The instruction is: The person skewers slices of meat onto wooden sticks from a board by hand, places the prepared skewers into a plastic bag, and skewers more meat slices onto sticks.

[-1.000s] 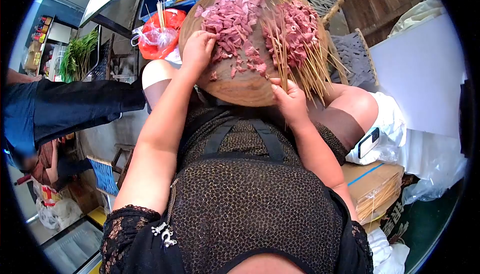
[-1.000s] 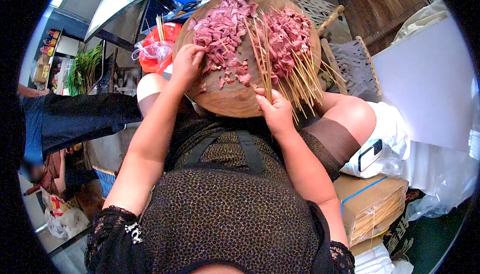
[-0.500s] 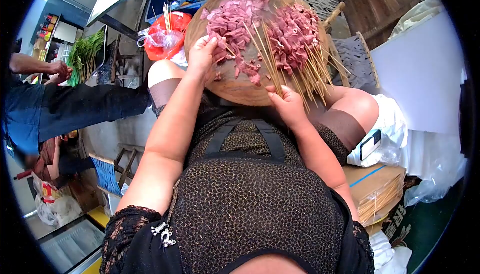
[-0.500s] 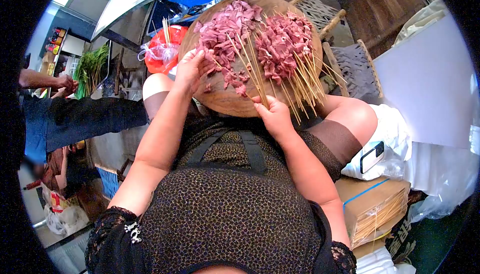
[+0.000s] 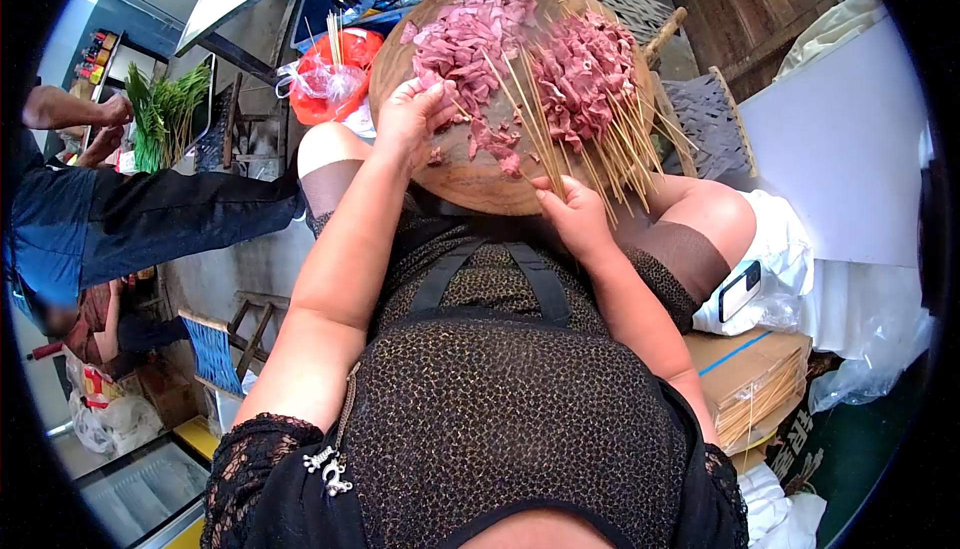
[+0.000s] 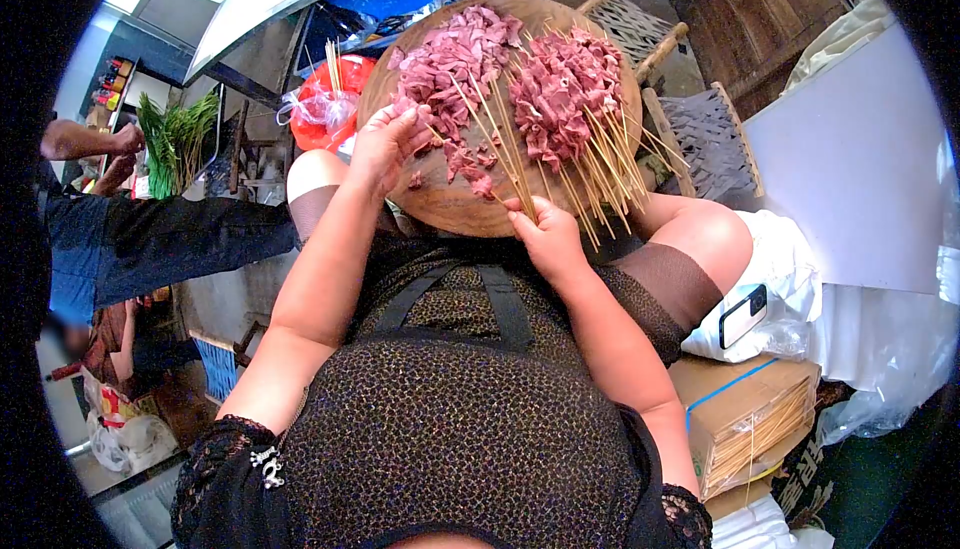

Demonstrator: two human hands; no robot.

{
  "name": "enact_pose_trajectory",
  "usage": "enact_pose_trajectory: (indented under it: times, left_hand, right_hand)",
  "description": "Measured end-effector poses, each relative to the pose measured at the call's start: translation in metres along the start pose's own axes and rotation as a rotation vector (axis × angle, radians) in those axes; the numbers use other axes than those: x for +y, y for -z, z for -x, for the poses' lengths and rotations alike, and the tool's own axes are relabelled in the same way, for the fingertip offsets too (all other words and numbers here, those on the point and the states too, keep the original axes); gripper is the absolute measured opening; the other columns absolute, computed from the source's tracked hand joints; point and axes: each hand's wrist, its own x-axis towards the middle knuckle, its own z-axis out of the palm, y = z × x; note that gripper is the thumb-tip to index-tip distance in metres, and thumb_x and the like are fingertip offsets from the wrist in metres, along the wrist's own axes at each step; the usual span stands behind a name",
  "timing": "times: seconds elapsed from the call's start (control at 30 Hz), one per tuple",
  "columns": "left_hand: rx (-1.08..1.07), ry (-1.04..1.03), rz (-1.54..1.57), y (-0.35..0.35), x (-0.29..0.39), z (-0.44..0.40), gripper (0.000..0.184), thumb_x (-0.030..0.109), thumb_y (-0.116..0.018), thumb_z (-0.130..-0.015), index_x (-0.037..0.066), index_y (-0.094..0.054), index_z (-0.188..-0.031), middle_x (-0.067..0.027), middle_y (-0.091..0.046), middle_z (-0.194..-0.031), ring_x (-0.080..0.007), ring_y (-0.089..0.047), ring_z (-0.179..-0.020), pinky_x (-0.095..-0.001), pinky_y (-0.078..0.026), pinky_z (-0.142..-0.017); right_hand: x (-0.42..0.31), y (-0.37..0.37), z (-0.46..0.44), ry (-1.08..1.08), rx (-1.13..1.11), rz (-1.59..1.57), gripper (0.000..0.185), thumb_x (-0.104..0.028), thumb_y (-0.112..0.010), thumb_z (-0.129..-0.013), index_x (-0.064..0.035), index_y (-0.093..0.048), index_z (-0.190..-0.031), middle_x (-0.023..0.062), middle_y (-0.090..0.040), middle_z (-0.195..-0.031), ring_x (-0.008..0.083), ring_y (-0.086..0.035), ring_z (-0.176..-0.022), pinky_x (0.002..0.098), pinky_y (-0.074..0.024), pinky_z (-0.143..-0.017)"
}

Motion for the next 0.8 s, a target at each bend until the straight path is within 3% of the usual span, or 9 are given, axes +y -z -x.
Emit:
enact_pose_trajectory:
  times: [0.3, 0.37, 0.47, 0.8]
  left_hand:
    - [-0.077, 0.133, 0.027, -0.007, 0.017, 0.008, 0.017, 0.009, -0.058, -0.085, 0.003, -0.054, -0.100, -0.0103, -0.062, -0.100, -0.0191, -0.061, -0.091, -0.0304, -0.052, -0.078]
    - [-0.097, 0.162, 0.009, -0.009, 0.022, 0.011, 0.017, 0.008, -0.059, -0.084, 0.004, -0.054, -0.100, -0.0106, -0.062, -0.100, -0.0199, -0.061, -0.092, -0.0313, -0.052, -0.079]
    - [-0.169, 0.177, -0.042, -0.013, 0.023, 0.014, 0.018, 0.009, -0.060, -0.083, 0.005, -0.054, -0.100, -0.0104, -0.062, -0.100, -0.0207, -0.061, -0.092, -0.0331, -0.051, -0.082]
    - [-0.106, 0.152, 0.107, -0.014, 0.020, 0.009, 0.024, 0.016, -0.047, -0.091, -0.001, -0.051, -0.108, -0.0176, -0.061, -0.103, -0.0263, -0.061, -0.094, -0.0389, -0.051, -0.082]
  right_hand:
    - [0.000, 0.001, -0.001, 0.068, 0.013, 0.038, 0.017, -0.010, -0.058, -0.084, -0.0030, -0.063, -0.099, -0.0071, -0.052, -0.072, 0.0021, -0.044, -0.063, 0.0179, -0.0380, -0.059]
    - [-0.001, 0.001, -0.001, 0.110, 0.012, 0.078, 0.016, -0.009, -0.057, -0.086, -0.0032, -0.061, -0.100, -0.0083, -0.049, -0.070, 0.0005, -0.041, -0.059, 0.0158, -0.0328, -0.053]
    - [-0.004, -0.001, 0.001, 0.073, 0.018, 0.050, 0.016, -0.009, -0.058, -0.084, -0.0029, -0.063, -0.098, -0.0071, -0.052, -0.073, 0.0019, -0.044, -0.065, 0.0177, -0.0375, -0.059]
    - [0.001, -0.001, -0.002, 0.028, 0.028, 0.017, 0.016, -0.009, -0.058, -0.084, -0.0025, -0.063, -0.099, -0.0048, -0.056, -0.080, 0.0036, -0.048, -0.071, 0.0190, -0.0405, -0.067]
